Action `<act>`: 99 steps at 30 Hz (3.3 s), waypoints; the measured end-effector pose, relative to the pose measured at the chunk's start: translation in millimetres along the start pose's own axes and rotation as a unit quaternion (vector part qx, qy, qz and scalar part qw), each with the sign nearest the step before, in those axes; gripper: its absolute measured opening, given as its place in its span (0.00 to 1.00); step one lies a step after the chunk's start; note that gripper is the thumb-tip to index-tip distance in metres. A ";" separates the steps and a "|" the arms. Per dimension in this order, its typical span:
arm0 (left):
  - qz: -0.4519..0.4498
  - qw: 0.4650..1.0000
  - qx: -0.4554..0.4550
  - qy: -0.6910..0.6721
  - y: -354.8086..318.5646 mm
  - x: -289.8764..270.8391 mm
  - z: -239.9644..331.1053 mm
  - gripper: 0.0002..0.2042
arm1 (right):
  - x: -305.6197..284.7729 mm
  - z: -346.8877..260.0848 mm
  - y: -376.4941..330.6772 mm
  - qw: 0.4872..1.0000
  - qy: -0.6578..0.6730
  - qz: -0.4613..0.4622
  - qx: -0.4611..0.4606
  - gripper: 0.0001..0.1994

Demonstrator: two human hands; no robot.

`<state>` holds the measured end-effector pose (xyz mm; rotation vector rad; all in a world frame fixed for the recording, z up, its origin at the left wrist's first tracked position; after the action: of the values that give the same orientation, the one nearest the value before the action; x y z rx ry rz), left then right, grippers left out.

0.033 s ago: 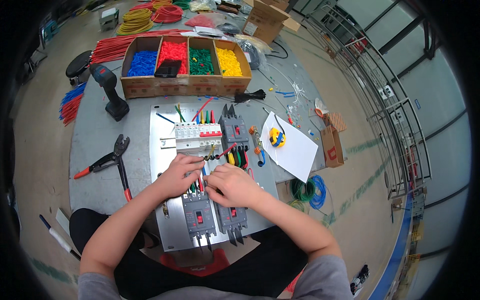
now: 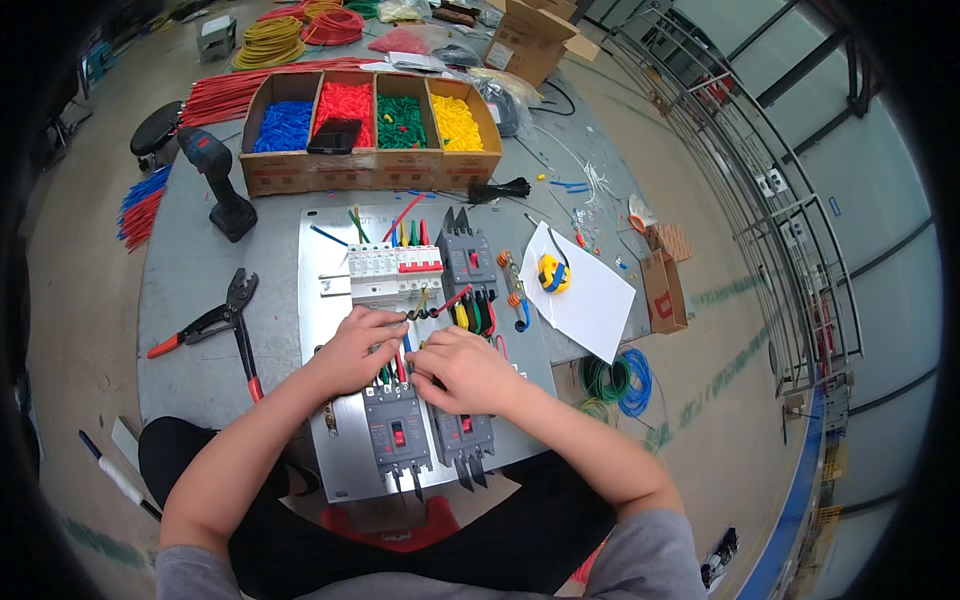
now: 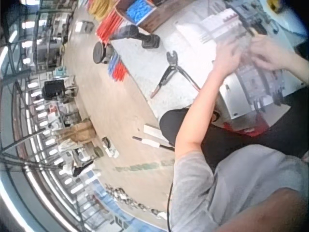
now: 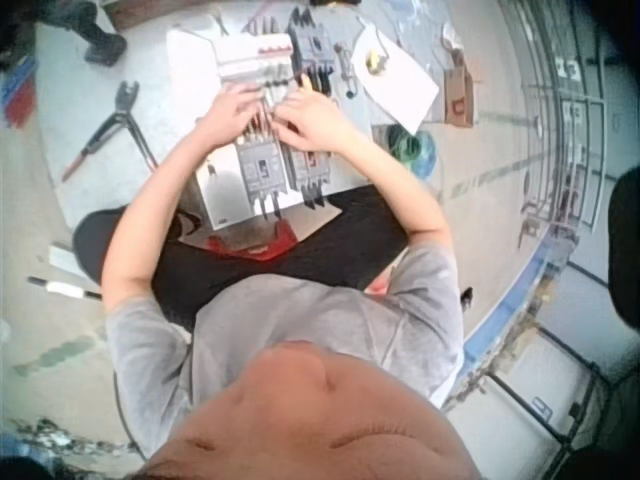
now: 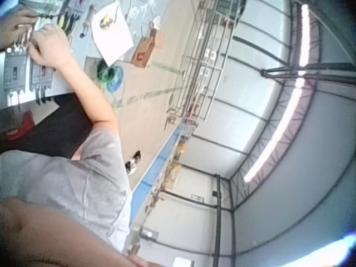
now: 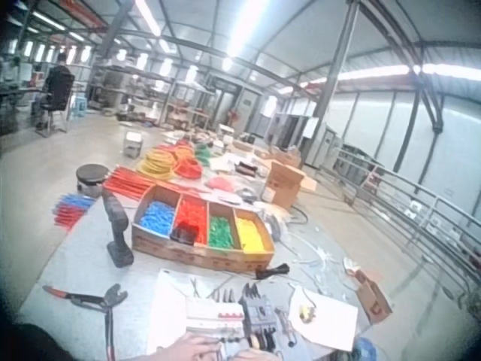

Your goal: The person assembles an electrical panel by stripping, bending, and inserting colored wires into terminal blocks and circuit breakers. They use pliers and screwdrivers to secure connections and organize the wiring on the panel.

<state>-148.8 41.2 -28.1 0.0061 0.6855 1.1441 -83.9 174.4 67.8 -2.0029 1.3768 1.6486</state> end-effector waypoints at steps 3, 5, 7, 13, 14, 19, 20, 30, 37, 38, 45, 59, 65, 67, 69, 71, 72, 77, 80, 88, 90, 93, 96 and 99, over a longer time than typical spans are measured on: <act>-0.007 0.998 0.021 0.058 -0.6 -2.6 7.9 0.20 | 6.7 -2.0 -4.7 1.000 0.000 -0.005 0.009 0.08; -0.044 0.994 0.021 0.097 1.0 -3.8 13.3 0.21 | 15.0 -1.8 -8.7 1.000 0.002 -0.019 0.025 0.07; -0.052 0.990 0.037 0.127 2.4 -4.8 19.2 0.21 | 16.8 -0.1 -12.3 0.999 -0.011 -0.023 0.032 0.06; -0.075 0.982 0.030 0.172 6.7 -3.0 24.1 0.20 | 24.0 12.9 -11.3 0.994 0.015 -0.043 0.096 0.07; -0.082 0.981 0.025 0.175 7.5 -2.6 22.5 0.20 | 23.9 14.4 -9.5 0.993 0.024 -0.044 0.109 0.07; -0.036 0.990 0.047 0.127 8.8 -5.1 5.4 0.19 | 15.9 17.0 0.3 0.993 -0.059 0.010 0.100 0.14; -0.033 0.992 0.043 0.109 8.1 -4.8 3.2 0.19 | 15.5 14.6 0.5 0.993 -0.076 0.023 0.085 0.16; -0.047 0.997 0.031 0.050 -2.1 -7.8 -1.2 0.21 | 27.6 18.5 -2.6 0.985 -0.043 -0.088 0.143 0.18; -0.045 0.997 0.028 0.055 0.4 -7.9 -0.7 0.22 | 31.6 22.9 1.5 0.975 -0.028 -0.143 0.167 0.19; -0.045 0.997 0.029 0.054 0.2 -8.3 -0.5 0.22 | 30.3 21.1 2.1 0.974 -0.024 -0.156 0.161 0.19; -0.036 0.998 0.030 0.045 1.3 -10.2 2.1 0.21 | 28.5 24.8 3.5 0.962 0.003 -0.220 0.163 0.17; -0.044 0.995 0.043 0.076 -0.1 -7.7 4.2 0.22 | 36.0 29.6 -2.3 0.970 -0.008 -0.173 0.168 0.11; -0.040 0.994 0.055 0.086 -2.0 -7.6 8.5 0.22 | 17.0 18.8 -6.8 0.993 -0.019 -0.031 0.114 0.10; -0.041 0.993 0.069 0.091 -1.7 -8.2 9.5 0.22 | 10.2 14.5 -7.1 0.997 -0.035 0.020 0.072 0.10; -0.049 0.992 0.072 0.093 -0.1 -8.0 11.2 0.22 | 7.9 11.3 -8.9 0.997 -0.044 0.050 0.038 0.10; -0.064 0.992 0.063 0.094 -1.2 -8.4 9.7 0.22 | 7.1 11.6 -9.5 0.996 -0.048 0.067 0.029 0.10; -0.064 0.992 0.060 0.091 -2.3 -9.1 9.6 0.23 | 7.1 14.6 -8.2 0.996 -0.049 0.068 0.037 0.09; -0.055 0.995 0.049 0.074 -2.3 -11.8 9.1 0.26 | -1.9 30.5 11.8 0.985 -0.081 0.122 0.093 0.12; -0.054 0.995 0.042 0.079 -2.3 -13.4 6.0 0.26 | 2.1 44.2 18.6 0.958 -0.029 0.194 0.209 0.18; -0.035 0.994 0.046 0.094 -5.8 -13.2 -3.1 0.28 | 28.1 60.5 15.9 0.890 -0.104 0.098 0.433 0.24; -0.037 0.994 0.046 0.095 -4.5 -12.7 -0.4 0.28 | 23.4 57.4 12.0 0.906 -0.114 0.121 0.389 0.24; -0.038 0.995 0.046 0.083 -4.2 -10.5 3.4 0.26 | 23.6 62.0 -1.3 0.920 -0.046 0.144 0.361 0.23; -0.032 0.995 0.044 0.085 -3.4 -12.0 2.2 0.27 | 29.8 67.8 -2.6 0.928 -0.038 0.115 0.351 0.23; -0.025 0.994 0.047 0.097 -4.7 -12.8 1.4 0.28 | 35.1 81.5 1.8 0.892 -0.048 0.050 0.448 0.25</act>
<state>-147.2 28.9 -22.2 -0.0435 0.9075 1.0717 -141.3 209.0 9.6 -1.2936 1.7655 0.8313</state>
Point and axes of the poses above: each hand's wrist, its own y-axis towards the middle knuckle, its own x-axis out of the palm, z = x × y, the point moved 8 cm from there along y, towards the middle knuckle, and after that the axes turned 15 degrees about z, right-handed, at the moved point
